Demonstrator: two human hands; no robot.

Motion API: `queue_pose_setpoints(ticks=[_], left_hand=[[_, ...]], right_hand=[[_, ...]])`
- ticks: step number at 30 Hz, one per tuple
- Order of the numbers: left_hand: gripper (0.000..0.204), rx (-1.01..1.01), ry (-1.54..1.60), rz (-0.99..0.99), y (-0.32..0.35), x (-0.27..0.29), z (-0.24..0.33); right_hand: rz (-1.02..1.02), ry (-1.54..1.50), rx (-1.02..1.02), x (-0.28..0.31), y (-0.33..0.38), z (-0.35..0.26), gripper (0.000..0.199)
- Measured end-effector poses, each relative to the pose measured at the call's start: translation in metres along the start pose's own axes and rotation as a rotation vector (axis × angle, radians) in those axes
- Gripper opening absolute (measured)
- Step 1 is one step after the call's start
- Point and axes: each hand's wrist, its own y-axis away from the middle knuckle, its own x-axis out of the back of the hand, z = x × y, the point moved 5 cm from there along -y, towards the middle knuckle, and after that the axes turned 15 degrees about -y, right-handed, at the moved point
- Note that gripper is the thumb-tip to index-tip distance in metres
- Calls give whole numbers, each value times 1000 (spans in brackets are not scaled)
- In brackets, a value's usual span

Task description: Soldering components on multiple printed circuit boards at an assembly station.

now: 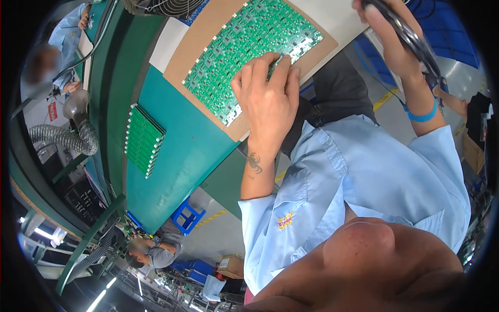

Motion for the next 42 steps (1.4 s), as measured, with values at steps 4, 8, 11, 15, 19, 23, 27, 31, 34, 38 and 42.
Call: queue_pose_setpoints(ticks=[4, 8, 11, 15, 19, 23, 27, 31, 34, 38, 42], left_hand=[[18, 26, 33, 15, 2, -3, -6], [20, 59, 66, 32, 4, 1, -12], [19, 17, 67, 1, 4, 1, -14], [19, -10, 60, -10, 7, -1, -14], [18, -22, 53, -9, 8, -3, -14], [17, -21, 57, -8, 8, -3, -15], [17, -22, 57, -12, 8, -3, -15], [17, -24, 58, -7, 7, -2, -15], [17, -26, 59, -7, 7, -2, -15], [17, -32, 61, -9, 7, -2, -15], [17, -35, 61, -5, 7, -3, -15]], right_hand=[[-115, -48, 74, -39, 22, -55, 40], [-320, 20, 79, -44, 41, -69, 41], [-370, 8, 58, -58, 54, -75, 43], [-394, 19, 55, -64, 63, -73, 45], [-398, 31, 57, -67, 67, -70, 47], [-391, 25, 44, -68, 67, -67, 47], [-390, 27, 38, -69, 67, -65, 47], [-395, 26, 51, -70, 66, -64, 46], [-396, 23, 54, -69, 65, -63, 46], [-396, 13, 52, -69, 66, -60, 46], [-403, 17, 39, -70, 64, -61, 46]])
